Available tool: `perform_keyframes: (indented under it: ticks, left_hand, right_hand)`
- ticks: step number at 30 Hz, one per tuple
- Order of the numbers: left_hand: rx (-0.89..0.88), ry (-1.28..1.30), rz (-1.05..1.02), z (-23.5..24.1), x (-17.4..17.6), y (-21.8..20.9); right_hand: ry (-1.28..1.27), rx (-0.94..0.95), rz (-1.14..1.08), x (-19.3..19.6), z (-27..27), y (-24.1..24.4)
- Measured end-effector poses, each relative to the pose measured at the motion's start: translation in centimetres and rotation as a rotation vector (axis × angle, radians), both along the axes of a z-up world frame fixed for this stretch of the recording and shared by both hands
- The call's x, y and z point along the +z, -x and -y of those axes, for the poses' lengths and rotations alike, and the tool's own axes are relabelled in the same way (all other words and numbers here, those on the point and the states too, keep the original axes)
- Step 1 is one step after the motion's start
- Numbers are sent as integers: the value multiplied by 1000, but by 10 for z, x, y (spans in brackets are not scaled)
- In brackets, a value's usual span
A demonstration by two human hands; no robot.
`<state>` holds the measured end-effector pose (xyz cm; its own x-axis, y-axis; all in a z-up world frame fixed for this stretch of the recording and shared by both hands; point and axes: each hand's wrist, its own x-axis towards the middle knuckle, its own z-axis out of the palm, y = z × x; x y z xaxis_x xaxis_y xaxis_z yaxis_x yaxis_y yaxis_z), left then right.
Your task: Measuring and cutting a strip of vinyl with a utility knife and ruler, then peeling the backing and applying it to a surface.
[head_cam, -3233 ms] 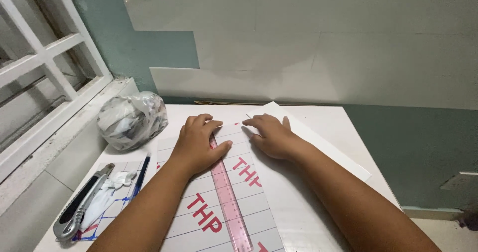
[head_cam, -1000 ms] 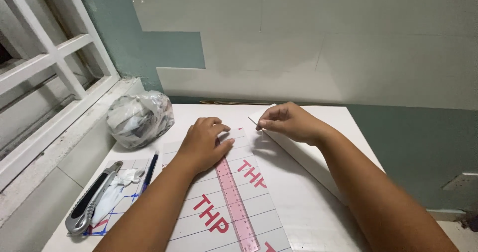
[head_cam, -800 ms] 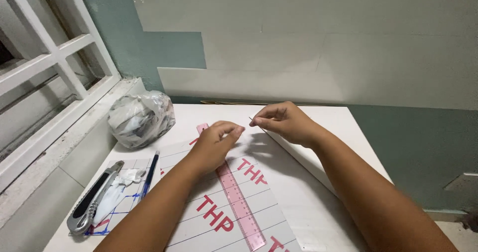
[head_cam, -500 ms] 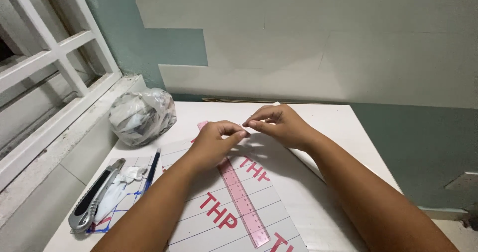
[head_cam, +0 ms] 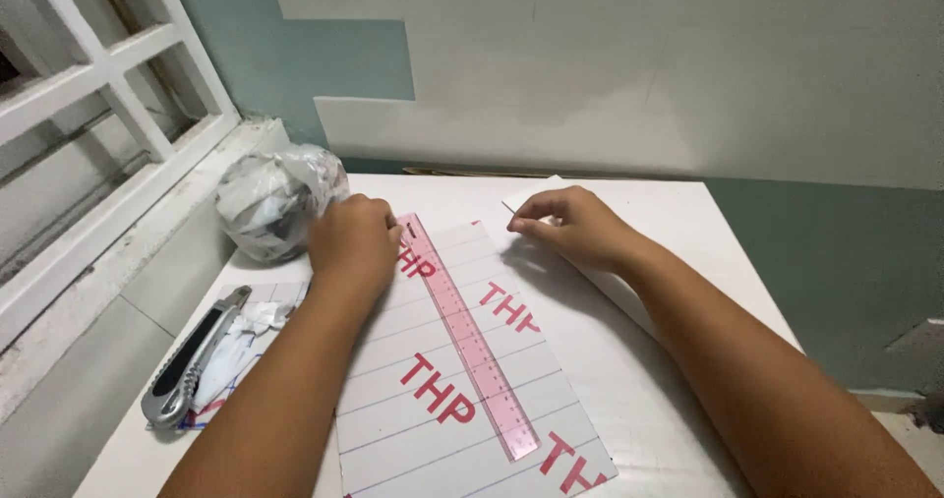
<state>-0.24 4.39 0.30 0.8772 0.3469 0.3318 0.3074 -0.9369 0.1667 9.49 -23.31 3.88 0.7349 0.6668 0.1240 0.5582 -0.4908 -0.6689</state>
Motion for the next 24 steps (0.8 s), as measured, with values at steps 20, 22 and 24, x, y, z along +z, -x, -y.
perform_keyframes:
  ticks: [20,22,24]
  left_hand:
    - [99,31,-60,9,16,12]
    - [61,16,-56,11,14,11]
    - [-156,-51,76,10,3,6]
  right_hand:
    - [836,-392,94,31,23,10]
    - [823,-402,104,34,20,17]
    - [772,-403,100,34,19,20]
